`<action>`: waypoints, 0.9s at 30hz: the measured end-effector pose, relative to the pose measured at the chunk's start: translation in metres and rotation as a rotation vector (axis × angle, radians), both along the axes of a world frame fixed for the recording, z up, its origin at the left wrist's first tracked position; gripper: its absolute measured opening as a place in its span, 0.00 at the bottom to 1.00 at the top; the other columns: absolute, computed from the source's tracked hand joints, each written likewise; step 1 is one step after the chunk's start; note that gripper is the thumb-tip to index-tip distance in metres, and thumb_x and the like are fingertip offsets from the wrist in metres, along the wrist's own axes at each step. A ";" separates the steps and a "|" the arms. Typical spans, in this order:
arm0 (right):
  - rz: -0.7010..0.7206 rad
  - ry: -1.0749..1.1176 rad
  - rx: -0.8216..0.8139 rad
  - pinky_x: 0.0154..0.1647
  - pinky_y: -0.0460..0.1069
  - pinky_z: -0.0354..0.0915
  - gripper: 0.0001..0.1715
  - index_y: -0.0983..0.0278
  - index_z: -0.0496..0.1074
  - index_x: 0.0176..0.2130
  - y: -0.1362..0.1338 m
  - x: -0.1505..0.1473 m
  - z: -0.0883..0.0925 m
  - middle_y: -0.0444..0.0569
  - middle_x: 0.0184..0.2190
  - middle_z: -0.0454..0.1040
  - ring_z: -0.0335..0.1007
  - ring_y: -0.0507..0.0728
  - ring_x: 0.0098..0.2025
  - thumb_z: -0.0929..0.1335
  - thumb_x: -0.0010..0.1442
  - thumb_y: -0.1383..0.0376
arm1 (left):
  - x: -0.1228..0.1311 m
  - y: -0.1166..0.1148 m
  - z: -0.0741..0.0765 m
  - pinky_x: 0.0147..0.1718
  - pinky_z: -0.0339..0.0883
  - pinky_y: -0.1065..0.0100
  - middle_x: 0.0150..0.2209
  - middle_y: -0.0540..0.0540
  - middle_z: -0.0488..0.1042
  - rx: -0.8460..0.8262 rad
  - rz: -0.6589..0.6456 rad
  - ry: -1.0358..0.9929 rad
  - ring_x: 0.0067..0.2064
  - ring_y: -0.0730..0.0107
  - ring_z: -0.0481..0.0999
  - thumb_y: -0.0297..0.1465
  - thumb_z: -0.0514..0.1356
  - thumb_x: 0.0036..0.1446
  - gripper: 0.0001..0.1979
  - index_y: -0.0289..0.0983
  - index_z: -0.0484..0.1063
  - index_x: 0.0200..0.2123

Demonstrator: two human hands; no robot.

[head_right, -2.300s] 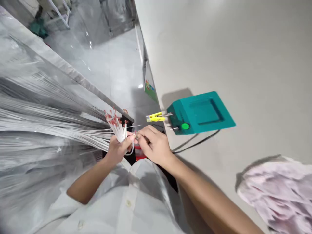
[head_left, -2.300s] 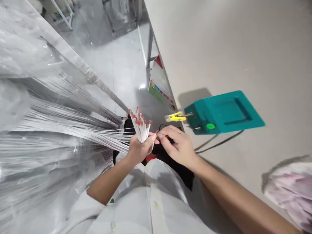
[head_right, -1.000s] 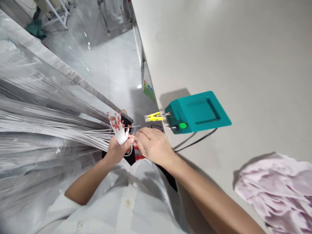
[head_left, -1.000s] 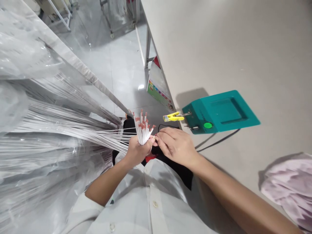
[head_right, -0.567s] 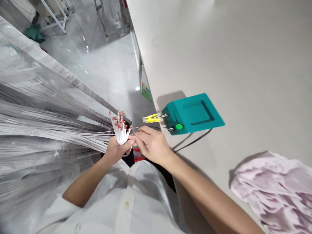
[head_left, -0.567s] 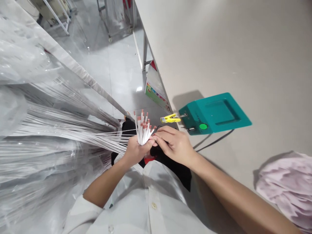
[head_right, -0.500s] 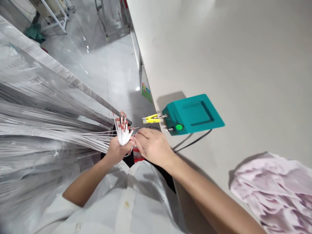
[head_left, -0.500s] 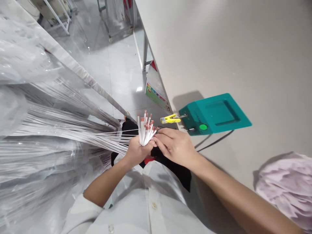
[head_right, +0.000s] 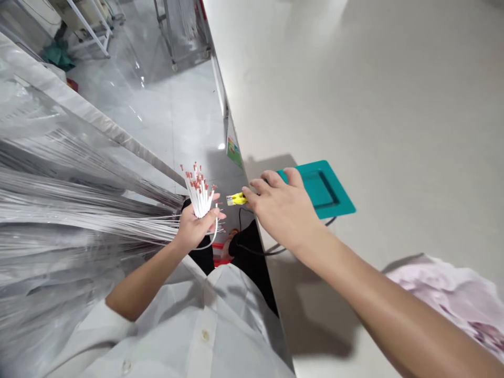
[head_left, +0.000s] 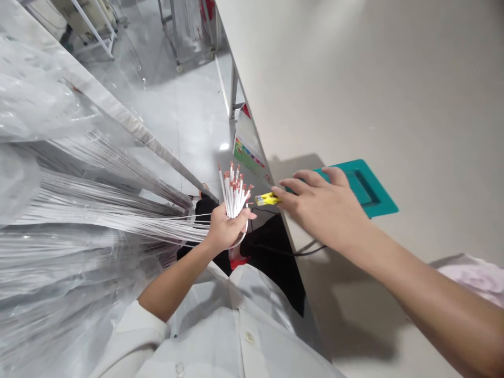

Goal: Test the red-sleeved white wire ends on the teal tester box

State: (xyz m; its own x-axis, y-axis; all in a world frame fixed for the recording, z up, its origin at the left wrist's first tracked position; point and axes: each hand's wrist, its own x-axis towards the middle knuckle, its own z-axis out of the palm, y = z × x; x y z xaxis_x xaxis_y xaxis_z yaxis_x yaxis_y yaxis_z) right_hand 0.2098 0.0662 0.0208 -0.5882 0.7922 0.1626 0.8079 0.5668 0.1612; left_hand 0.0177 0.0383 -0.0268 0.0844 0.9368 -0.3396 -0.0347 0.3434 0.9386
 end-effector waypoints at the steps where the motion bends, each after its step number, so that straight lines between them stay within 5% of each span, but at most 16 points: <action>1: 0.003 -0.009 -0.008 0.44 0.59 0.48 0.12 0.62 0.72 0.39 0.002 0.000 0.001 0.52 0.37 0.76 0.65 0.63 0.43 0.60 0.62 0.67 | 0.002 0.002 0.001 0.18 0.60 0.75 0.26 0.45 0.78 -0.004 -0.001 -0.008 0.17 0.82 0.63 0.33 0.60 0.51 0.23 0.30 0.68 0.50; 14: 0.038 0.065 -0.019 0.48 0.63 0.48 0.15 0.60 0.66 0.23 0.014 0.004 -0.010 0.51 0.27 0.76 0.66 0.63 0.46 0.61 0.60 0.68 | 0.016 0.009 -0.005 0.15 0.56 0.74 0.27 0.44 0.78 -0.007 0.017 -0.014 0.15 0.83 0.60 0.33 0.63 0.48 0.21 0.31 0.72 0.45; 21: 0.049 0.085 -0.051 0.51 0.65 0.49 0.14 0.60 0.66 0.23 0.015 0.005 -0.011 0.51 0.26 0.76 0.67 0.63 0.45 0.62 0.59 0.67 | 0.021 0.009 -0.009 0.17 0.56 0.73 0.12 0.56 0.63 0.009 0.071 0.096 0.16 0.79 0.59 0.32 0.66 0.43 0.18 0.31 0.76 0.40; 27: 0.053 0.089 -0.060 0.53 0.66 0.47 0.14 0.62 0.68 0.24 0.015 0.005 -0.011 0.53 0.27 0.75 0.68 0.65 0.45 0.62 0.59 0.67 | 0.020 0.010 -0.014 0.18 0.58 0.73 0.21 0.52 0.73 0.035 0.057 0.103 0.18 0.80 0.60 0.34 0.65 0.44 0.19 0.34 0.76 0.41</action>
State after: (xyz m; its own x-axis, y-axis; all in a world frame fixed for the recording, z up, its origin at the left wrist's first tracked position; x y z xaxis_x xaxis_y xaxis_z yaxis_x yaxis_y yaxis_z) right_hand 0.2151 0.0815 0.0094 -0.6148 0.7703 0.1692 0.7862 0.6156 0.0541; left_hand 0.0373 0.0485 -0.0404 -0.0032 0.9506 -0.3105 0.0439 0.3104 0.9496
